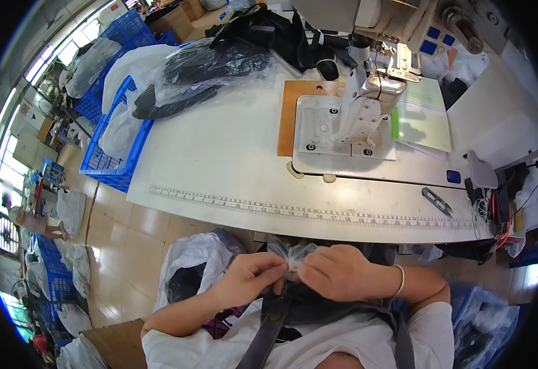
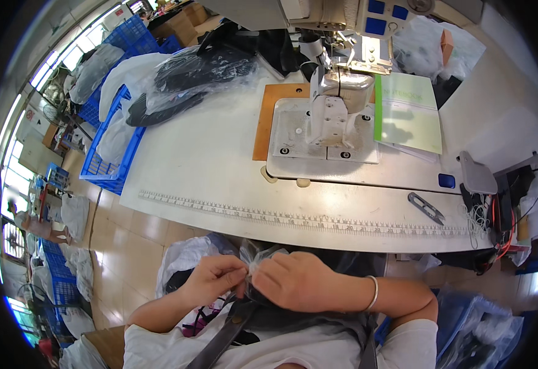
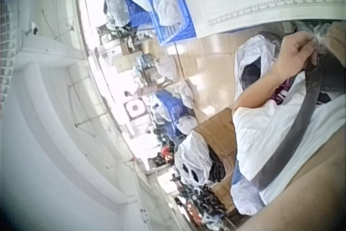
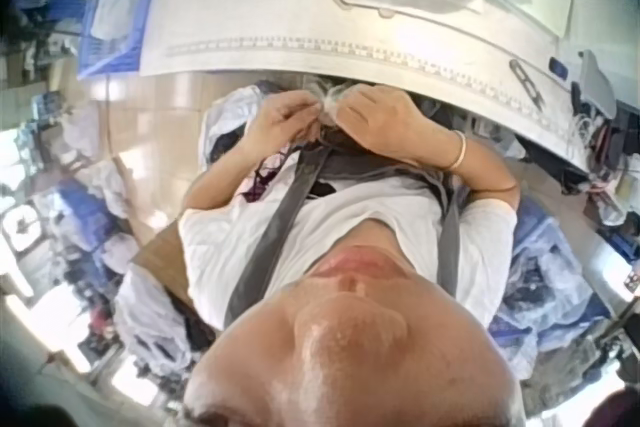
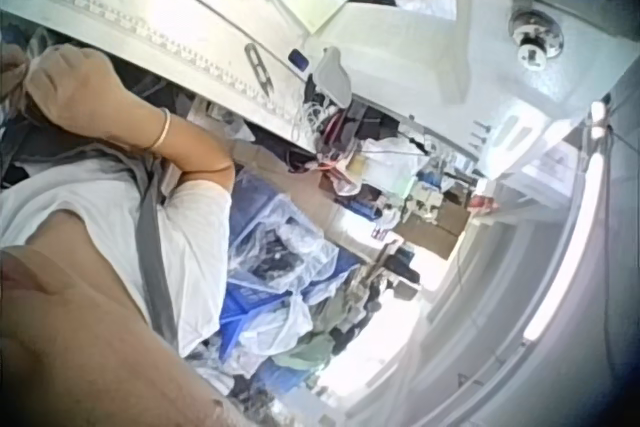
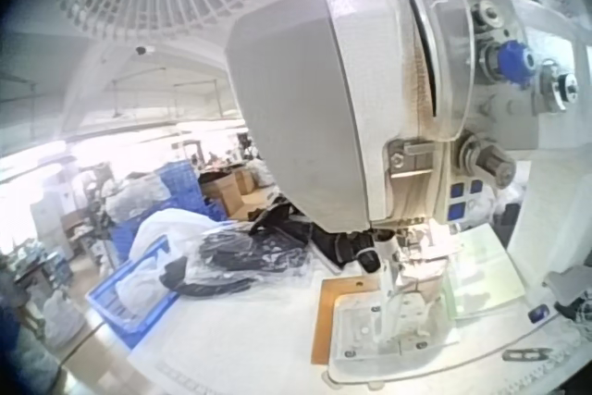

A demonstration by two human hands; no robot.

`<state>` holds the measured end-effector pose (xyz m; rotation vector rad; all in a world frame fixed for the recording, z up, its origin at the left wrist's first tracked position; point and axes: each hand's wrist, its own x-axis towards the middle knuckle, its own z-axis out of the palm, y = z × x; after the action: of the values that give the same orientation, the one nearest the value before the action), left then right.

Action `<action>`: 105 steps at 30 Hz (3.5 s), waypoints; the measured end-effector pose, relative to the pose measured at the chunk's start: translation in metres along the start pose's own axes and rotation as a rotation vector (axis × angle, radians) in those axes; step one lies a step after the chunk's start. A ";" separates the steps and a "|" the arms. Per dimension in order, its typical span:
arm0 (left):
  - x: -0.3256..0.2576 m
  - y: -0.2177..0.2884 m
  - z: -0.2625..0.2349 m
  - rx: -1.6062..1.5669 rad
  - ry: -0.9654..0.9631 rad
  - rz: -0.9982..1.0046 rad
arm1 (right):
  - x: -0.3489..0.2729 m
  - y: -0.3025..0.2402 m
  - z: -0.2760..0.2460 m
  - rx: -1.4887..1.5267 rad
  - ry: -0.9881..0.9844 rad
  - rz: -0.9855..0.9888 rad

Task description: Placing black shoe upper components into plastic bags and organizing them for storage or shipment.

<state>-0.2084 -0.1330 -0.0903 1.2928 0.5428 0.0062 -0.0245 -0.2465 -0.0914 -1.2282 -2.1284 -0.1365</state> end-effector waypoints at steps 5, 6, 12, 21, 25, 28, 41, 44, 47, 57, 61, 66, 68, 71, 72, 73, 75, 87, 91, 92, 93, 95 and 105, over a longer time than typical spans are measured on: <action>-0.008 -0.014 -0.007 0.457 0.218 0.103 | -0.025 0.005 0.024 0.074 -0.056 0.120; -0.006 -0.019 -0.013 0.348 0.149 0.017 | -0.030 0.003 0.028 0.108 -0.098 0.172; 0.000 -0.028 -0.020 0.276 -0.043 0.097 | -0.027 -0.015 0.059 0.284 0.062 0.344; 0.036 0.010 -0.019 0.519 0.155 0.495 | -0.080 -0.026 0.000 0.227 0.350 0.669; 0.048 0.022 0.003 0.532 0.034 0.373 | -0.141 -0.078 -0.087 0.091 0.917 0.996; 0.054 0.024 0.020 0.544 -0.003 0.334 | -0.200 -0.145 -0.151 -0.211 1.237 1.173; 0.069 -0.025 -0.078 0.631 -0.630 -0.297 | -0.568 -0.291 -0.249 -1.941 -0.048 1.463; 0.043 -0.069 -0.154 0.827 -0.592 -0.579 | -0.568 -0.245 -0.155 -1.371 0.302 2.037; -0.003 -0.219 -0.304 0.849 -0.445 -1.222 | -0.492 -0.147 -0.055 -1.197 0.398 1.808; -0.074 -0.402 -0.317 0.611 0.090 -1.042 | -0.064 0.013 -0.026 -0.635 -0.047 0.390; -0.095 -0.501 -0.293 0.130 1.007 -0.663 | 0.080 0.031 0.029 -0.346 -0.282 0.038; -0.052 -0.542 -0.256 -0.109 0.463 -0.863 | 0.221 0.029 0.138 -0.245 -0.664 -0.326; -0.039 -0.550 -0.257 -0.294 0.119 -0.919 | 0.261 0.019 0.181 -0.270 -0.760 -0.362; -0.093 -0.602 -0.268 -0.539 0.450 -1.035 | 0.305 0.003 0.247 -0.208 -0.802 -0.425; -0.067 -0.604 -0.275 -0.279 0.815 -1.084 | 0.308 0.005 0.260 -0.239 -0.835 -0.450; -0.068 -0.604 -0.280 0.004 1.199 -1.144 | 0.311 0.005 0.262 -0.275 -0.842 -0.428; -0.067 -0.613 -0.317 0.462 1.390 -1.182 | 0.314 0.013 0.254 -0.395 -0.888 -0.507; 0.005 -0.615 -0.299 0.790 1.315 -0.955 | 0.314 0.012 0.248 -0.486 -0.923 -0.498; 0.008 -0.601 -0.279 0.645 1.244 -0.880 | 0.324 0.005 0.265 -0.266 -0.921 -0.482; 0.012 -0.596 -0.281 0.570 1.187 -0.814 | 0.324 0.004 0.266 -0.276 -0.906 -0.471; 0.011 -0.591 -0.281 0.624 1.226 -0.725 | 0.325 0.004 0.264 -0.278 -0.895 -0.460; 0.015 -0.580 -0.287 0.591 1.169 -0.698 | 0.328 0.002 0.264 -0.263 -0.893 -0.469; 0.069 -0.474 -0.342 0.251 1.261 -0.664 | 0.317 0.010 0.255 -0.361 -0.900 -0.472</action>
<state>-0.4180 0.0597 -0.6052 1.1752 2.0846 0.2174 -0.2487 0.0927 -0.1023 -1.0492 -3.2848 -0.2037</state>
